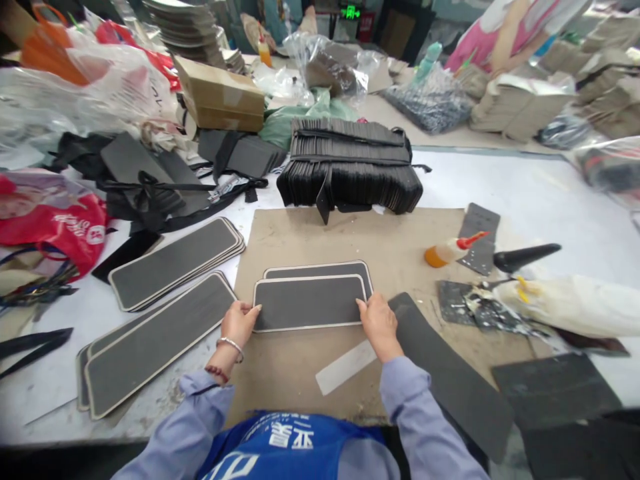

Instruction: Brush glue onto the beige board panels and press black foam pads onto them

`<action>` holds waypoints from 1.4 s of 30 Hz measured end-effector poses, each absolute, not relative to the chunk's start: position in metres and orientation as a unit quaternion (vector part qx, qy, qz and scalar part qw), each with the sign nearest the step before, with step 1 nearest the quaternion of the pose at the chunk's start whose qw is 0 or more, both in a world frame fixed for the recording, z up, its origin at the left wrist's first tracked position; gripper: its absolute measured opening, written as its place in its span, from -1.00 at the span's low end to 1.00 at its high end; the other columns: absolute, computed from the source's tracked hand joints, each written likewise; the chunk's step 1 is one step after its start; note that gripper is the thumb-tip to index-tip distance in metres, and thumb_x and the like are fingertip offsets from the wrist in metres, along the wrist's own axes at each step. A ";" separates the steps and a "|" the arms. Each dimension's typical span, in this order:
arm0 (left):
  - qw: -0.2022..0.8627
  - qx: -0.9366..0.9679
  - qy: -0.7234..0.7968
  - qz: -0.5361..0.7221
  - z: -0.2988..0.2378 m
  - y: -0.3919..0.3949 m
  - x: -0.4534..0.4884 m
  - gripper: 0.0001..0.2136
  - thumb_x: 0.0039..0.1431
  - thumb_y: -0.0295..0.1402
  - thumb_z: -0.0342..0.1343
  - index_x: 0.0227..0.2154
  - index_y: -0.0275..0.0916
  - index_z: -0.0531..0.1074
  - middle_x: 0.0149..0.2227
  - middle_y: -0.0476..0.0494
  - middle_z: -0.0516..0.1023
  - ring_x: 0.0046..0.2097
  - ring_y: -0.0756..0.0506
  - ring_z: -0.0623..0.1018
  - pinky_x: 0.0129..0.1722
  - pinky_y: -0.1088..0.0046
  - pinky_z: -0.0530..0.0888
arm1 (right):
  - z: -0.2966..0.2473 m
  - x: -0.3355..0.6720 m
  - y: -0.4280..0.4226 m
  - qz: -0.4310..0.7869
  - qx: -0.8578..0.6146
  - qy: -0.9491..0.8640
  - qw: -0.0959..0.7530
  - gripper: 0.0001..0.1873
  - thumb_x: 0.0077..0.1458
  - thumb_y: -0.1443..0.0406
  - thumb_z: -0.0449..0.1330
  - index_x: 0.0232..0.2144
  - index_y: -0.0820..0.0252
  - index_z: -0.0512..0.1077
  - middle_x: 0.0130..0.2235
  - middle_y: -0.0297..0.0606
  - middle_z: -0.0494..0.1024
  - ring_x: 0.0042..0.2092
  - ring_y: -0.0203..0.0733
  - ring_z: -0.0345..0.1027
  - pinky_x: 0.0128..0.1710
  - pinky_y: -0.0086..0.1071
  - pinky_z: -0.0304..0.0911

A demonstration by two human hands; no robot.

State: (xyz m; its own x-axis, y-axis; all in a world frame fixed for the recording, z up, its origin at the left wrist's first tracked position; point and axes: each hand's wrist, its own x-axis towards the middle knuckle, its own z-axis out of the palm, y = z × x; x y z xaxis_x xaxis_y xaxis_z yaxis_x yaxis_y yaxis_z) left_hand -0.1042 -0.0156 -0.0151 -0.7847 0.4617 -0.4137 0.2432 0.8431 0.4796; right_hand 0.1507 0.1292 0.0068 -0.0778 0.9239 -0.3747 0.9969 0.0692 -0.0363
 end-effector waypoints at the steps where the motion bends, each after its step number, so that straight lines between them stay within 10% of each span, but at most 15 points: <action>1: 0.259 0.199 0.923 0.205 -0.017 -0.016 -0.104 -0.86 -0.03 -0.29 0.09 -0.47 -0.26 0.33 -0.43 -0.14 0.49 -0.32 -0.12 0.49 -0.30 0.40 0.36 | 0.008 0.150 0.128 -0.149 0.679 0.709 0.120 -0.72 0.13 0.11 0.04 -0.29 0.22 0.28 -0.29 -0.13 0.47 -0.24 -0.11 0.38 -0.35 -0.37 0.13; 28: 0.375 0.101 0.780 0.491 -0.004 -0.011 -0.118 -0.66 -0.34 -0.10 0.22 -0.61 -0.30 0.39 -0.64 0.04 0.34 -0.53 0.04 0.29 -0.50 0.53 0.23 | 0.008 0.170 0.150 -0.259 0.660 0.700 -0.088 -0.65 -0.09 -0.03 0.00 -0.57 0.11 0.24 -0.52 -0.30 0.37 -0.42 -0.18 0.25 -0.42 -0.37 0.05; 42: 0.336 0.117 0.836 0.418 -0.031 0.024 -0.118 -0.64 -0.38 -0.02 0.16 -0.71 -0.26 0.35 -0.70 0.05 0.30 -0.56 0.03 0.25 -0.53 0.51 0.20 | -0.019 0.171 0.194 -0.261 0.678 0.686 -0.018 -0.72 -0.04 0.06 0.06 -0.55 0.14 0.27 -0.53 -0.30 0.40 -0.41 -0.19 0.27 -0.42 -0.40 0.06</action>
State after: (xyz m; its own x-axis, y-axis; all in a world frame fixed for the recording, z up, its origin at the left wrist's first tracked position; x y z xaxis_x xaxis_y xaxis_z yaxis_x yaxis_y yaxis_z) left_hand -0.1178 0.0241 -0.0313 -0.7466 0.4772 -0.4635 -0.0852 0.6224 0.7781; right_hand 0.1707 0.1945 -0.0192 -0.0789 0.9409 -0.3293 0.9219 -0.0568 -0.3833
